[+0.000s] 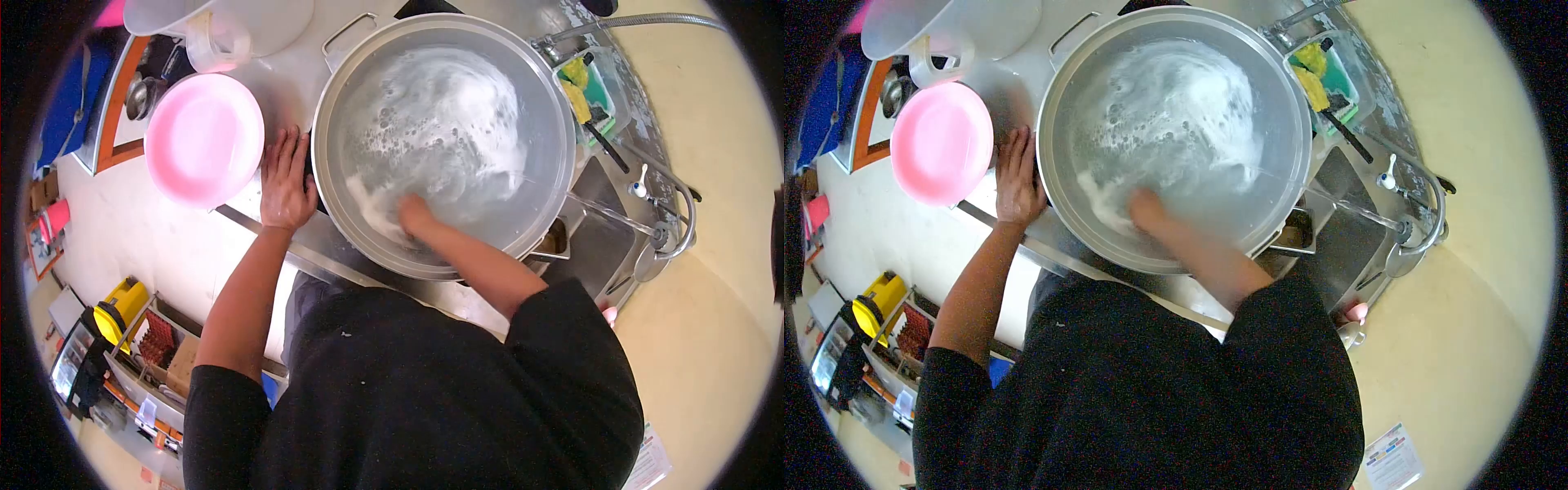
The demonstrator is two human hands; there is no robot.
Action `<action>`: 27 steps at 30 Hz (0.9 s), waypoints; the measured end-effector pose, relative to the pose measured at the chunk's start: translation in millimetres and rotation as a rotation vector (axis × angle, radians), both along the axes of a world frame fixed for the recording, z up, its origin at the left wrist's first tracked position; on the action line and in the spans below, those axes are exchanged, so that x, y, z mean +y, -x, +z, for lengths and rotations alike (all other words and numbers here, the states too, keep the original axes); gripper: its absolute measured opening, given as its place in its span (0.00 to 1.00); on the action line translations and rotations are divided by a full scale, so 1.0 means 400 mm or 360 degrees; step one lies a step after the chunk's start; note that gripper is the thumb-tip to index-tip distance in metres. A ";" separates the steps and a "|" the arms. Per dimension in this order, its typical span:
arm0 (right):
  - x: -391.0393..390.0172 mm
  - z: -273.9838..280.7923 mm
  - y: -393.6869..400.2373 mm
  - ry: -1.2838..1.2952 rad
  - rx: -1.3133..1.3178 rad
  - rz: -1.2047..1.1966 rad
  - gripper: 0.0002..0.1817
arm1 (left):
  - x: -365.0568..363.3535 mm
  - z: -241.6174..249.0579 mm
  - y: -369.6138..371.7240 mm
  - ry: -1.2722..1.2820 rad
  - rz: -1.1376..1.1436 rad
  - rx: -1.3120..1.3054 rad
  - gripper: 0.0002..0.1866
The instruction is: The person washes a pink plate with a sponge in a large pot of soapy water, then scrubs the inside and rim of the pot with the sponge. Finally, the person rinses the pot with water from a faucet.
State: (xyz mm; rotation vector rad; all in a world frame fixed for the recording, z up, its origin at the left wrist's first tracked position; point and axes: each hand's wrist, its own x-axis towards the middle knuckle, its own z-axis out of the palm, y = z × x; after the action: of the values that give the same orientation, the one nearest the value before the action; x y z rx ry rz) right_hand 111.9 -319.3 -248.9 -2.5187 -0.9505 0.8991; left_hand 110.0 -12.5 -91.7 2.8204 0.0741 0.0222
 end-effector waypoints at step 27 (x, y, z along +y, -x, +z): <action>-0.424 -0.112 -0.219 0.0915 -0.0122 0.0233 0.19 | -0.003 0.014 -0.002 0.0019 0.0032 0.0106 0.42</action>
State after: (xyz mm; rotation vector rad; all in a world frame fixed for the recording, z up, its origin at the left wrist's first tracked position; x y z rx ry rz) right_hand 199.3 -488.7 -293.6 -3.0017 -1.0247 1.2808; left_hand 111.0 -13.6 -86.3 2.8084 0.1175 -0.0671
